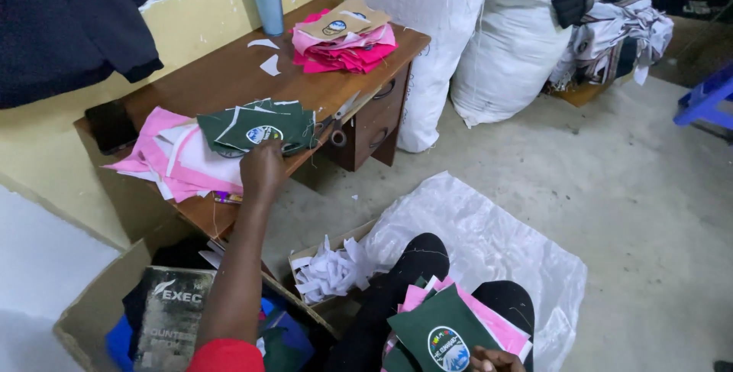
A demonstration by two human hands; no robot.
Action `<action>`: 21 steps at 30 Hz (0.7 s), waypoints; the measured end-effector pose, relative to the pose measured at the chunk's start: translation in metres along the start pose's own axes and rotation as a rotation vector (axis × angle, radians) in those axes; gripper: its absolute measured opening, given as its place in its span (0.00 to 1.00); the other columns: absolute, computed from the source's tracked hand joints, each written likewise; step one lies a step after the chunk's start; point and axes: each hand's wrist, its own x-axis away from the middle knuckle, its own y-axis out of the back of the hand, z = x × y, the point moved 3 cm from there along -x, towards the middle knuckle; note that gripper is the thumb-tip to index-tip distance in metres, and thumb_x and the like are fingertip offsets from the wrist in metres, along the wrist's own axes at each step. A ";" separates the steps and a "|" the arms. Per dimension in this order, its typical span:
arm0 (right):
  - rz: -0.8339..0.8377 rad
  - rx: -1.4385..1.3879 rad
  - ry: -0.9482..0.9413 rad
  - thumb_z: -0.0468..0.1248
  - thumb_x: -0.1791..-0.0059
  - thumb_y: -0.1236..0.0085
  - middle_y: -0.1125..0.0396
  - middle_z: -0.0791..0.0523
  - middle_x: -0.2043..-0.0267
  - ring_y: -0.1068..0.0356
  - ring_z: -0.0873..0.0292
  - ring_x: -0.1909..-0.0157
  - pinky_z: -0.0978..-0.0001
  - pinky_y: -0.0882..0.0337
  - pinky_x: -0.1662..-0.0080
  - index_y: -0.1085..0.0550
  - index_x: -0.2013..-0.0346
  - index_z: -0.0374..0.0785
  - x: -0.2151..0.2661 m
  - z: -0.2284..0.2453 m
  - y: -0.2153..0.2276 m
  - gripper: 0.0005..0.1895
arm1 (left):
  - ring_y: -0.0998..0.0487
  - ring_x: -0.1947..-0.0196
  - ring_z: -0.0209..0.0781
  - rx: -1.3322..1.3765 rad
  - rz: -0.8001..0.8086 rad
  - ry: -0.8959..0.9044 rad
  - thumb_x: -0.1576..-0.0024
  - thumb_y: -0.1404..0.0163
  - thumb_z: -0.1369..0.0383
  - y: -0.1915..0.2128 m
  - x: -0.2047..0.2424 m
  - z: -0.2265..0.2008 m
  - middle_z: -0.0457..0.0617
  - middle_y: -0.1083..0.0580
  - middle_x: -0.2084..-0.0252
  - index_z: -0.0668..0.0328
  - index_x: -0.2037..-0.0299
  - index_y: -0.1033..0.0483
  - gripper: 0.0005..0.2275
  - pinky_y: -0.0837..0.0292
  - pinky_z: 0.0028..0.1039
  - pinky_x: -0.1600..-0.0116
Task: The person is manually marking green fabric pouches with a pen and then aligning and placing circular patches onto them while sitting on the floor.
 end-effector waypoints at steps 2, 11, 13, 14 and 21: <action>0.023 -0.022 0.007 0.32 0.53 0.40 0.19 0.34 0.58 0.12 0.41 0.58 0.47 0.12 0.50 0.28 0.59 0.24 -0.003 0.006 0.006 0.12 | 0.20 0.73 0.50 -0.074 -0.171 -0.017 0.43 0.52 0.80 0.001 0.004 0.003 0.58 0.17 0.59 0.67 0.57 0.16 0.11 0.25 0.38 0.67; 0.062 -0.221 -0.058 0.30 0.49 0.45 0.20 0.29 0.57 0.13 0.37 0.62 0.43 0.11 0.60 0.29 0.57 0.21 0.003 -0.025 0.027 0.11 | 0.19 0.62 0.53 0.241 -0.516 -0.015 0.39 0.50 0.86 0.032 0.020 -0.010 0.62 0.20 0.58 0.78 0.52 0.21 0.09 0.23 0.39 0.55; 0.044 -0.202 -0.065 0.30 0.49 0.45 0.19 0.30 0.59 0.13 0.37 0.63 0.44 0.10 0.60 0.28 0.58 0.21 0.004 -0.021 0.021 0.11 | 0.19 0.61 0.54 0.250 -0.512 -0.041 0.40 0.51 0.85 0.034 0.025 -0.015 0.62 0.19 0.57 0.80 0.54 0.20 0.08 0.24 0.40 0.53; 0.096 -0.250 0.023 0.30 0.49 0.45 0.19 0.30 0.60 0.12 0.40 0.65 0.48 0.10 0.61 0.28 0.59 0.21 0.002 -0.022 0.017 0.10 | 0.18 0.57 0.55 0.325 -0.495 -0.065 0.41 0.51 0.87 0.041 0.031 -0.023 0.62 0.19 0.54 0.78 0.52 0.21 0.09 0.22 0.40 0.50; 0.351 -0.634 -0.141 0.40 0.44 0.59 0.29 0.23 0.47 0.19 0.27 0.47 0.30 0.18 0.44 0.33 0.49 0.18 0.034 0.062 -0.016 0.22 | 0.16 0.51 0.46 0.691 -0.131 -0.485 0.51 0.52 0.89 0.069 0.144 -0.128 0.53 0.21 0.41 0.61 0.46 0.23 0.23 0.22 0.29 0.55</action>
